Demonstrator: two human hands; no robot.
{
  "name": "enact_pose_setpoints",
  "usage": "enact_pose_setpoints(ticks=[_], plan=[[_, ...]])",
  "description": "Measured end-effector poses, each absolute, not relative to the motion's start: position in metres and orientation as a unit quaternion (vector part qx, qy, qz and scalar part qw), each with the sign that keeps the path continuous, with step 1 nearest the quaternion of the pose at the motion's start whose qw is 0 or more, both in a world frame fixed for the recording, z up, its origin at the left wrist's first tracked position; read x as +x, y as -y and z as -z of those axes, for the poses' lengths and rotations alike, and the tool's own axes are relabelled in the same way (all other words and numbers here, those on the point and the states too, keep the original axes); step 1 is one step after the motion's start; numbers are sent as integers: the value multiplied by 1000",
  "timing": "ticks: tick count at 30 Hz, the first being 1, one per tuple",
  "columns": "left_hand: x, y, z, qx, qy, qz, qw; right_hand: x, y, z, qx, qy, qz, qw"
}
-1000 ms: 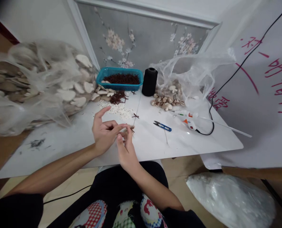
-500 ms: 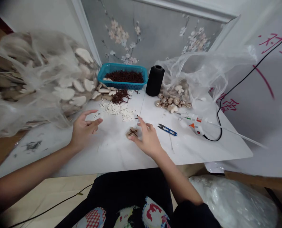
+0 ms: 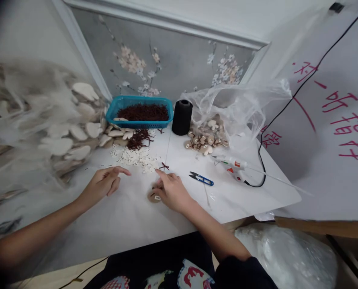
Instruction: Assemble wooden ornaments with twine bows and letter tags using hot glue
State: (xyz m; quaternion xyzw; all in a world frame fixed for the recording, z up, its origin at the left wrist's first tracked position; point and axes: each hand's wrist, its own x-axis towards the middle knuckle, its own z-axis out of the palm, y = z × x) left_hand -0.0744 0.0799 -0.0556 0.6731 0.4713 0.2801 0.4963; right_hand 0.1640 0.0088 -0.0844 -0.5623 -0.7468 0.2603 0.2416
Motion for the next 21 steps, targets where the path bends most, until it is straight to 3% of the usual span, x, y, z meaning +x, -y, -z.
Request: enact_pose_setpoints(ticks=[8,12,15,18,21], plan=[[-60,-91,52,649,-465,-275,535,163,3,81,-500,824,-214,159],[-67,-94,45,571,-450,-304,616,158,11,68,-440,832,-274,195],[-70,-92,34,506,-412,-325,685,172,3,47,-416,825,-263,276],[-70,-89,27,464,-388,-338,721,210,-32,31,-533,751,-137,365],[-73,-85,21,466,-379,-321,732,249,-74,28,-666,665,-44,336]])
